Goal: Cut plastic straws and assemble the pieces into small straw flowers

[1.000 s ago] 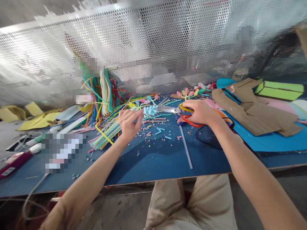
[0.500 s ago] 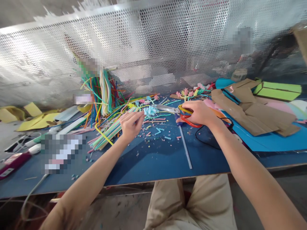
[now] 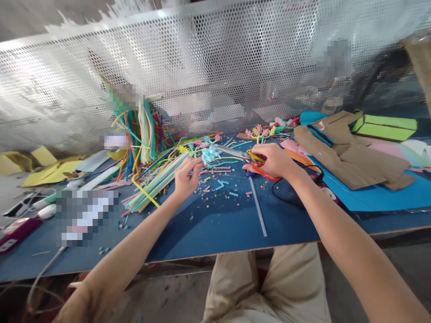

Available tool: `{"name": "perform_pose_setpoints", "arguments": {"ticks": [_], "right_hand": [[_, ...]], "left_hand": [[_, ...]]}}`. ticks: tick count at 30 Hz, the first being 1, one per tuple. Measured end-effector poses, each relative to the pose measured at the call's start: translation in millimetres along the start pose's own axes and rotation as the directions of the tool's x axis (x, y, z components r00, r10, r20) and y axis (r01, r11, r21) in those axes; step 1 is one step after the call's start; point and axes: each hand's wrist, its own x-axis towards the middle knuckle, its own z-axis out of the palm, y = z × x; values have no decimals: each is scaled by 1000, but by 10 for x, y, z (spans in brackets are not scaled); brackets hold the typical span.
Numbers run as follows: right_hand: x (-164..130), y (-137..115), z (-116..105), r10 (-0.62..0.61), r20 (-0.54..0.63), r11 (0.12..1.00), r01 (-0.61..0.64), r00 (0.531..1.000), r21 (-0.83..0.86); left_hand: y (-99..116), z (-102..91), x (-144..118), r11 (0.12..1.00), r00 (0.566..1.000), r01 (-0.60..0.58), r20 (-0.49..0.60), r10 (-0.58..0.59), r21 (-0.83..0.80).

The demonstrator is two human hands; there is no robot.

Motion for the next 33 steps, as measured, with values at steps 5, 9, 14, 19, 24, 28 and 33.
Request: {"name": "perform_pose_setpoints", "arguments": {"ticks": [5,9,14,19,24,28,33], "right_hand": [[1,-1,64,3,39,1000,-5,999,30],[14,15,114,29,92,997,-36,995,74],[10,43,132,56,136,990,-73,989,122],[-9,64,145,85,156,982,-109,984,152],[-8,-25,159,99,160,982,-122,982,142],[-9,-102,197,86,152,984,-108,985,139],[-14,-112,284,141,120,975,-159,983,157]], "left_hand": [[13,3,9,995,995,95,-46,-93,39],[-5,0,-3,988,989,142,-60,-138,69],[-9,-13,-13,978,984,171,-79,-162,121],[9,-29,-11,964,982,169,-115,-148,204],[43,-42,-3,960,983,168,-114,-146,222],[45,-44,-5,957,980,186,-111,-164,222],[30,-37,0,954,979,195,-112,-173,229]]}}
